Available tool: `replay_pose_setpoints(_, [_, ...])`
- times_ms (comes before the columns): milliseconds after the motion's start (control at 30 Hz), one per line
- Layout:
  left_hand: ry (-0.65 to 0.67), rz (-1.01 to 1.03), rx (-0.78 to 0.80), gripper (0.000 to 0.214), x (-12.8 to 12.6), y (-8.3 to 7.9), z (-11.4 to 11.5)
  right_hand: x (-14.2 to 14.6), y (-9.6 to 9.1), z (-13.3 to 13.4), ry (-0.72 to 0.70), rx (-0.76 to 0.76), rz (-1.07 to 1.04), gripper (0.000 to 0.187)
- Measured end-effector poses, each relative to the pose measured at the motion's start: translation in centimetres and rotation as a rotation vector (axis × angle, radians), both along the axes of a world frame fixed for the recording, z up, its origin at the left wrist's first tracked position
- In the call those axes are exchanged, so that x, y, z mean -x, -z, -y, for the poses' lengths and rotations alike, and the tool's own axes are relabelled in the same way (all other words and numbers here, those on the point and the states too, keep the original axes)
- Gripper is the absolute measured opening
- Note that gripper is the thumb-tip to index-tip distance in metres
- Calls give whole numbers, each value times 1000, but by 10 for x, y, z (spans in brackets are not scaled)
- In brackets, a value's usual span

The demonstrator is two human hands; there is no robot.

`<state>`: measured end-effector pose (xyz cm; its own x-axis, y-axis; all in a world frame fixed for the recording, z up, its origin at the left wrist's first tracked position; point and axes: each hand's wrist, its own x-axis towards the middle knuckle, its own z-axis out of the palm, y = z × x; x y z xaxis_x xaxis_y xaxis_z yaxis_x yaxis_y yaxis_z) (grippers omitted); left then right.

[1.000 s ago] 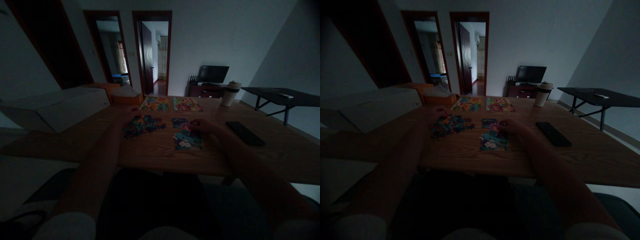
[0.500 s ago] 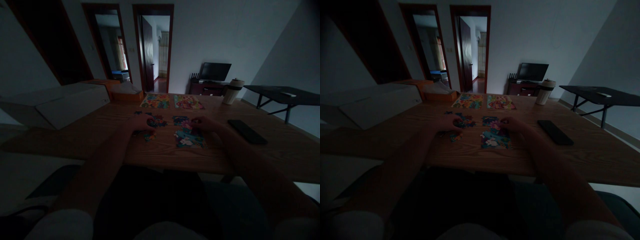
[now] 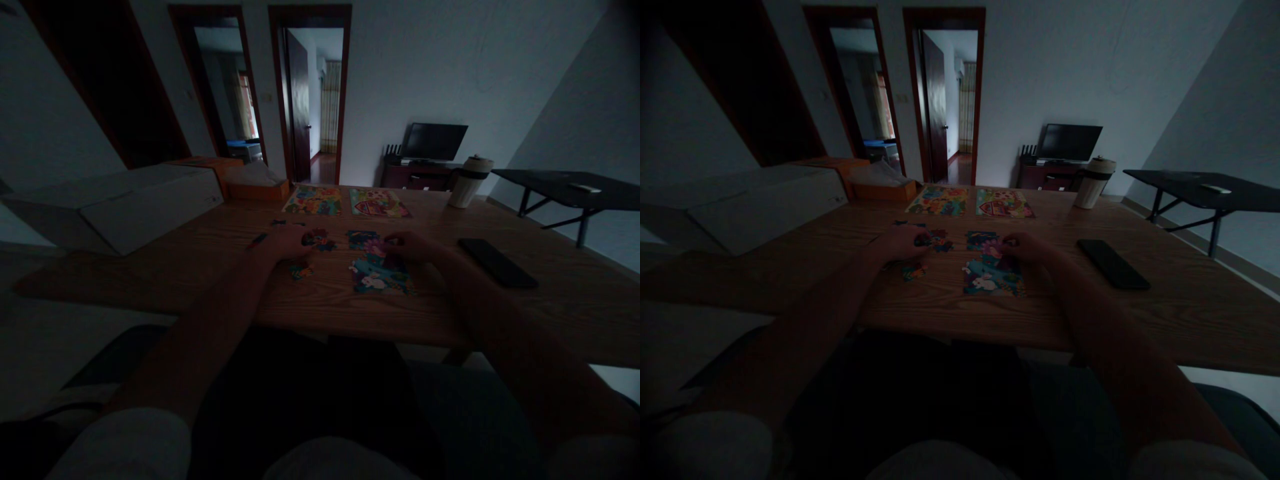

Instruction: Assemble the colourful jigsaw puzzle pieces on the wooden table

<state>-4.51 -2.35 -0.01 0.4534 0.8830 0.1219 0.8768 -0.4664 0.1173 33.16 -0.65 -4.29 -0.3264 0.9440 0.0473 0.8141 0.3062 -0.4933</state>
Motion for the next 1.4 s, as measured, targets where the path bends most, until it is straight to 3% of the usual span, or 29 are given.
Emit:
replay_pose_setpoints(200, [-45,31,51,38,8,2,-7,4,-4,2,-10,29,13,45])
replay_pose_setpoints(367, [-139,126,95,37,27,-5,-16,3,-7,4,4,6,61,48])
replay_pose_setpoints(500, [-377,331,-8,34,55,-11,-27,-2,-6,2,43,-6,83,50])
replay_pose_setpoints(633, [-573,393,80,31,74,-10,-33,-9,-8,-1,126,9,140,47])
replay_pose_setpoints(800, [-480,295,206,33,75,0,-38,7,-3,3,161,-122,155,62])
replay_pose_setpoints(900, [-351,280,191,46,66,7,-40,35,6,11,19,-214,218,64])
replay_pose_setpoints(967, [-311,287,182,55,60,8,-40,54,11,17,-68,-182,302,69])
replay_pose_setpoints(1067, [-323,296,181,50,54,7,-38,68,15,22,-64,-114,374,78])
replay_pose_setpoints(1200, [-287,286,186,37,54,6,-38,60,16,15,-80,-101,402,78])
replay_pose_setpoints(1400, [-300,420,148,51,60,19,-50,40,18,2,-54,-82,401,82])
